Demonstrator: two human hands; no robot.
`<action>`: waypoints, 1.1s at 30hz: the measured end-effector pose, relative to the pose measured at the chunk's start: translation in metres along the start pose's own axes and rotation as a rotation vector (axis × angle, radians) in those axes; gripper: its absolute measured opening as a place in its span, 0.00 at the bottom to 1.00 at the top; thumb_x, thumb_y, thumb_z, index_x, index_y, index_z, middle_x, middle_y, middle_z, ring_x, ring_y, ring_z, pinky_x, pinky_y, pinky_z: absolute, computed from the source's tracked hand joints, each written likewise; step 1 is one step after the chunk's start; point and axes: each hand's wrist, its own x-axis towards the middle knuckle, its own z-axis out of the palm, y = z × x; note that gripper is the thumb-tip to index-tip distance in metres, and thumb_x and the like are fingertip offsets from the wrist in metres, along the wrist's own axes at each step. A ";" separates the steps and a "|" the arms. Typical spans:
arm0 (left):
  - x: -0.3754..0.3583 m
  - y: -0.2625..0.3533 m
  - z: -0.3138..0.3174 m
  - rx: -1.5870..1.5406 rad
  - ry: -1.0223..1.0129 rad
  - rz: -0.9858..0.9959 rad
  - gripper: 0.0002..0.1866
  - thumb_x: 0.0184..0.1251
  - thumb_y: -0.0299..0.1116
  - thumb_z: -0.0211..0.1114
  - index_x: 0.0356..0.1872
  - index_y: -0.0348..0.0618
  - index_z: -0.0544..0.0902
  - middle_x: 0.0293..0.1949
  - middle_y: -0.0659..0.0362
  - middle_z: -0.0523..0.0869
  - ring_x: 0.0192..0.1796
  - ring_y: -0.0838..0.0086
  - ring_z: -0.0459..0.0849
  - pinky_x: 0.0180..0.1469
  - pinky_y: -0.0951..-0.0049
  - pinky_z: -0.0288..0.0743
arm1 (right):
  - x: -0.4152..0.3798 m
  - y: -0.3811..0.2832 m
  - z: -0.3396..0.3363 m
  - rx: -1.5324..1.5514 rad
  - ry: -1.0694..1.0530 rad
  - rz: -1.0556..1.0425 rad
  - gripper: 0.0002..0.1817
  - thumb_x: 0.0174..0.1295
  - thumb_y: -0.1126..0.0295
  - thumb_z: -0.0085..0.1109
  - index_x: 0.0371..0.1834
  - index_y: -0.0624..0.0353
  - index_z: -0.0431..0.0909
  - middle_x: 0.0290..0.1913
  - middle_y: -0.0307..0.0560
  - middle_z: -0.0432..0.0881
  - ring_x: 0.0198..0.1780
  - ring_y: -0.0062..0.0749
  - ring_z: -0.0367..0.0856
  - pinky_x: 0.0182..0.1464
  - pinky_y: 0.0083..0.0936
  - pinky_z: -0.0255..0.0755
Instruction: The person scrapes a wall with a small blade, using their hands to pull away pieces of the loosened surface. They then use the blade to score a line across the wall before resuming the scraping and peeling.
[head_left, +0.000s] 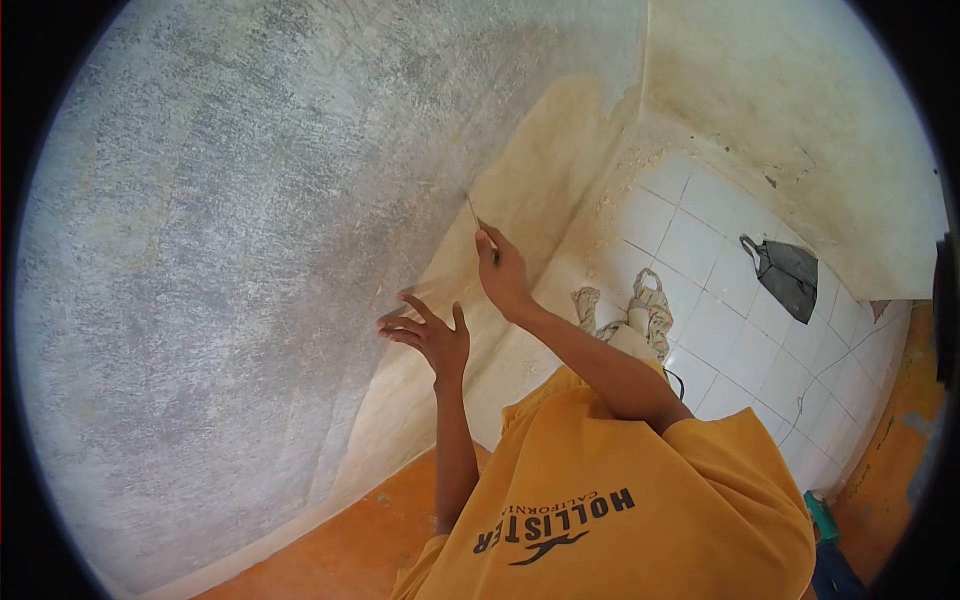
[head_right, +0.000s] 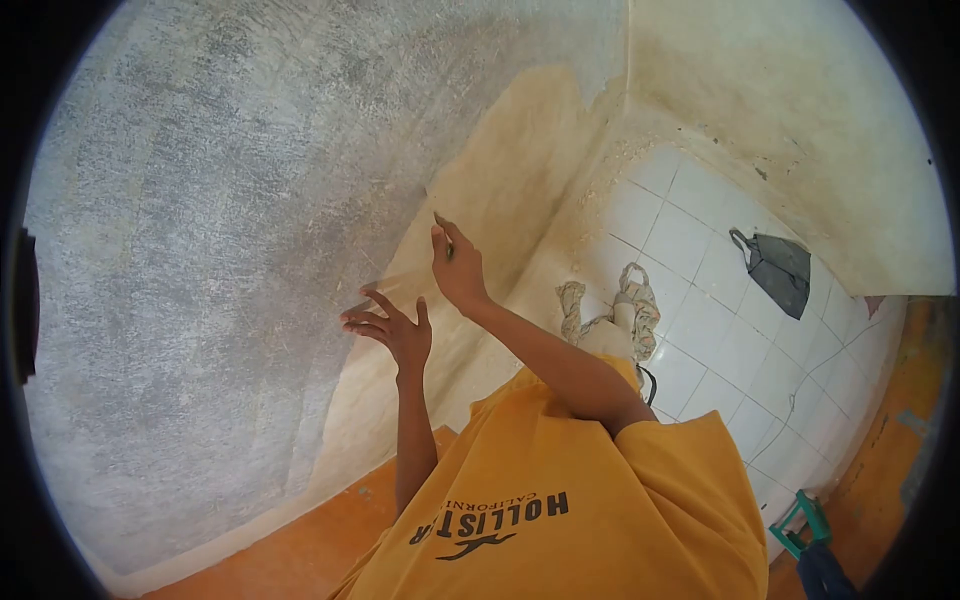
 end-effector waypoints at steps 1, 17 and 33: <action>0.003 0.000 0.000 0.002 -0.003 -0.002 0.56 0.73 0.58 0.62 0.84 0.40 0.35 0.72 0.13 0.23 0.72 0.09 0.17 0.71 0.17 0.27 | 0.004 -0.003 -0.004 -0.023 -0.032 0.064 0.24 0.80 0.54 0.49 0.69 0.57 0.77 0.44 0.62 0.88 0.39 0.41 0.85 0.46 0.35 0.76; 0.001 -0.005 0.008 -0.021 -0.030 -0.033 0.57 0.73 0.57 0.63 0.84 0.43 0.31 0.72 0.15 0.17 0.72 0.12 0.14 0.71 0.17 0.25 | -0.007 0.003 -0.002 0.176 -0.192 0.200 0.28 0.80 0.47 0.50 0.72 0.55 0.75 0.20 0.30 0.67 0.19 0.14 0.62 0.20 0.20 0.60; -0.001 -0.012 0.012 0.019 -0.070 -0.036 0.57 0.73 0.58 0.62 0.83 0.41 0.32 0.73 0.16 0.19 0.72 0.12 0.14 0.72 0.19 0.24 | 0.006 -0.020 -0.012 0.393 -0.237 0.377 0.29 0.79 0.46 0.53 0.74 0.52 0.71 0.21 0.29 0.64 0.19 0.14 0.59 0.19 0.18 0.55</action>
